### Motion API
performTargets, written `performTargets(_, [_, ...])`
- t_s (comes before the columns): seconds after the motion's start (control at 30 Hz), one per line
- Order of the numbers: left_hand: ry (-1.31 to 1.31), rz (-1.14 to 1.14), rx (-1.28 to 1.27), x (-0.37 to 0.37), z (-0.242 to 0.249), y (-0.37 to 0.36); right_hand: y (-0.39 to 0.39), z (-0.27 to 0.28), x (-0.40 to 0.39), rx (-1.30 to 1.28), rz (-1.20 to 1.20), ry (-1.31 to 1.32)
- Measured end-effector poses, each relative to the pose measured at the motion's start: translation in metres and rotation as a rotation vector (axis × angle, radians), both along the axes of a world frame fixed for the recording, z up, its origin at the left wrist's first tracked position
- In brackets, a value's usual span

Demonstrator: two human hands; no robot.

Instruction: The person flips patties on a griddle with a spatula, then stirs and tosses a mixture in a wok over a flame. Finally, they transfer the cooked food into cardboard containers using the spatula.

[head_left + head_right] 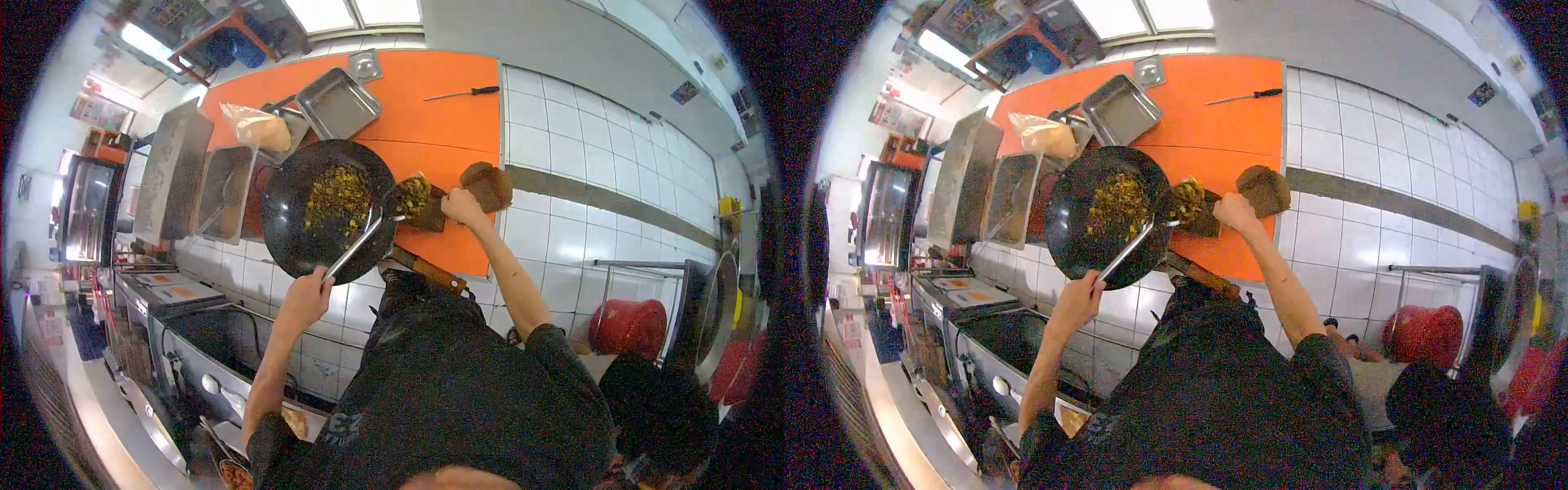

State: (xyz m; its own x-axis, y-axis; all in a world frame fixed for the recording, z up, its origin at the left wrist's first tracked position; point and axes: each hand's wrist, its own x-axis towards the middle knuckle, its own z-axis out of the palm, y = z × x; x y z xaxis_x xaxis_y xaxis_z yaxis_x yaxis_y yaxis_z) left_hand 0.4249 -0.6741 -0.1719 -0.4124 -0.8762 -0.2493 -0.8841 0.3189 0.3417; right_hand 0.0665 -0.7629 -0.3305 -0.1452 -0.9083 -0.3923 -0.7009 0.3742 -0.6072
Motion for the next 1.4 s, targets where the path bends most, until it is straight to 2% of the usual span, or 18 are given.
performTargets(0.17, [-0.018, -0.068, -0.065, -0.023, -0.005, 0.004, 0.0, 0.0, -0.006, 0.044, 0.026, -0.047])
performTargets(0.47, [0.058, 0.032, -0.098, -0.027, 0.011, 0.021, 0.012, -0.004, -0.003, -0.173, -0.067, 0.067])
performTargets(0.57, [0.217, 0.21, -0.009, -0.007, 0.02, 0.037, 0.045, 0.054, 0.013, -0.286, -0.154, 0.173])
performTargets(0.63, [0.317, 0.361, 0.155, 0.01, 0.024, 0.046, 0.062, 0.051, 0.023, -0.361, -0.194, 0.14])
performTargets(0.7, [0.343, 0.479, 0.205, 0.026, 0.029, 0.056, 0.09, 0.06, 0.029, -0.261, -0.015, -0.084])
performTargets(0.77, [0.382, 0.664, 0.325, 0.06, 0.025, 0.064, 0.098, 0.035, 0.037, 0.047, 0.238, -0.196])
performTargets(0.8, [0.312, 0.63, 0.274, 0.075, 0.03, 0.063, 0.099, 0.013, 0.043, 0.049, 0.245, -0.195])
performTargets(0.87, [0.246, 0.6, 0.248, 0.13, 0.006, 0.06, 0.097, -0.028, 0.051, -0.067, 0.523, -0.246])
performTargets(0.9, [0.255, 0.611, 0.239, 0.143, 0.013, 0.055, 0.096, -0.032, 0.051, -0.074, 0.537, -0.239])
performTargets(0.97, [0.058, 0.588, 0.376, 0.162, 0.035, 0.035, 0.088, -0.033, 0.058, 0.423, 0.502, -0.423])
performTargets(1.0, [0.071, 0.605, 0.361, 0.168, 0.042, 0.023, 0.09, -0.014, 0.062, 0.346, 0.456, -0.42])
performTargets(1.03, [-0.015, 0.595, 0.469, 0.174, 0.048, 0.012, 0.095, -0.019, 0.065, 0.339, 0.476, -0.408])
performTargets(1.07, [-0.095, 0.582, 0.574, 0.177, 0.054, 0.0, 0.097, -0.029, 0.065, 0.18, 0.484, -0.317])
performTargets(1.1, [-0.05, 0.499, 0.558, 0.174, 0.065, -0.011, 0.096, -0.035, 0.064, 0.02, 0.489, -0.228])
performTargets(1.17, [-0.069, 0.562, 0.711, 0.179, 0.064, -0.038, 0.093, -0.033, 0.065, 0.117, 0.452, -0.196])
performTargets(1.2, [-0.055, 0.566, 0.711, 0.18, 0.058, -0.052, 0.094, -0.033, 0.064, 0.225, 0.393, -0.175])
performTargets(1.3, [-0.067, 0.55, 0.734, 0.177, 0.018, -0.09, 0.096, -0.032, 0.063, 0.211, 0.349, -0.172])
performTargets(1.4, [0.177, 0.454, 0.673, 0.151, -0.013, -0.114, 0.088, -0.037, 0.06, 0.141, 0.407, -0.013])
